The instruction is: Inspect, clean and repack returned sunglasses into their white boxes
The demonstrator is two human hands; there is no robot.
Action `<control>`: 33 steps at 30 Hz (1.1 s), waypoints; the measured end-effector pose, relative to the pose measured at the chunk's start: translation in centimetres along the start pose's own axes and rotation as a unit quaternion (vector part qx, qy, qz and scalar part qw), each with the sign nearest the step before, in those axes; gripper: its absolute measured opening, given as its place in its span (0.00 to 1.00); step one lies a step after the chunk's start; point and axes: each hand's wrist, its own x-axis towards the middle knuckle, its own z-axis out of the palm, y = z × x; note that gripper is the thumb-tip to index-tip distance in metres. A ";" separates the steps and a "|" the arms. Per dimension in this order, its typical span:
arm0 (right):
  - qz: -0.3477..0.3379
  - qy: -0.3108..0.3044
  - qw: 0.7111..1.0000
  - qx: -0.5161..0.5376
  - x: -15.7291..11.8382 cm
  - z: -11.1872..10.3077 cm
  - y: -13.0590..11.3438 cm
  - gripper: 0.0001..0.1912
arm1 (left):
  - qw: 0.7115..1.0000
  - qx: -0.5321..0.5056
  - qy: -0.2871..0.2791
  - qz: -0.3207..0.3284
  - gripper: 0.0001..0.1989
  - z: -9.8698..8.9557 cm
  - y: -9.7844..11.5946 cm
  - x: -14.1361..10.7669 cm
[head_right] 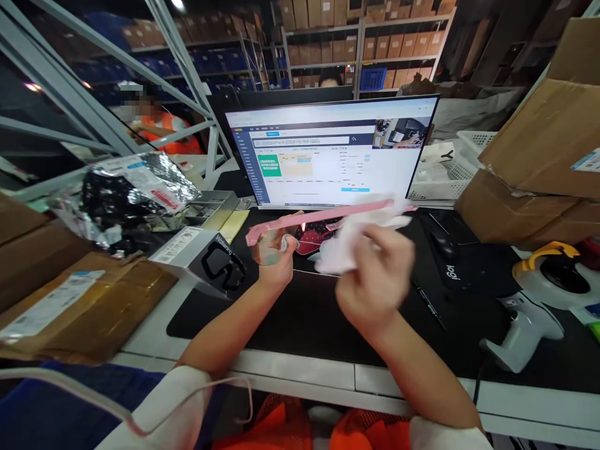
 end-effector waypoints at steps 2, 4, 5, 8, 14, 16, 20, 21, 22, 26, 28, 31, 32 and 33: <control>-0.030 -0.003 0.999 -0.029 0.0 1.9 -1.3 0.24 | 1.000 0.021 0.009 -0.017 0.24 -0.2 0.2 -0.3; -0.072 -0.049 0.994 -0.064 0.2 3.4 -2.2 0.26 | 0.998 0.048 0.021 -0.030 0.24 -0.4 0.6 -0.3; -0.093 -0.082 0.989 -0.079 0.4 3.9 -2.4 0.27 | 0.997 0.060 0.025 -0.035 0.23 -0.5 0.9 -0.2; -0.123 -0.137 0.977 -0.111 0.5 4.9 -2.1 0.27 | 0.997 0.059 0.033 -0.048 0.22 -0.7 1.6 0.5; -0.098 -0.114 0.976 -0.154 0.5 6.4 -0.3 0.26 | 0.994 -0.042 0.070 -0.076 0.17 -0.6 0.5 1.6; -0.086 -0.105 0.978 -0.158 0.5 6.9 -0.2 0.27 | 0.992 -0.059 0.074 -0.089 0.18 -0.6 -0.1 1.5; -0.084 -0.124 0.983 -0.107 0.1 7.4 -0.7 0.26 | 0.994 -0.052 0.049 -0.088 0.17 -0.5 -0.7 1.1; -0.092 -0.128 0.983 -0.096 0.0 7.5 -0.7 0.25 | 0.995 -0.042 0.048 -0.082 0.17 -0.6 -0.7 1.0; -0.103 -0.127 0.982 -0.093 0.0 7.5 -0.7 0.24 | 0.995 -0.034 0.052 -0.077 0.17 -0.7 -0.7 1.0; -0.140 -0.101 0.975 -0.139 0.4 7.2 0.2 0.23 | 0.994 -0.036 0.075 -0.074 0.17 -1.7 -0.5 1.7; -0.151 -0.095 0.971 -0.158 0.7 6.8 0.8 0.23 | 0.993 -0.043 0.076 -0.081 0.18 -2.3 -0.3 2.4; -0.165 -0.091 0.968 -0.167 1.2 6.3 1.9 0.23 | 0.991 -0.046 0.086 -0.086 0.21 -3.2 -0.1 3.8; -0.162 -0.085 0.969 -0.165 1.4 6.1 2.3 0.23 | 0.991 -0.049 0.101 -0.078 0.22 -3.5 0.1 4.2; -0.152 -0.077 0.973 -0.158 1.7 6.0 2.9 0.22 | 0.989 -0.055 0.121 -0.062 0.23 -3.8 0.2 4.7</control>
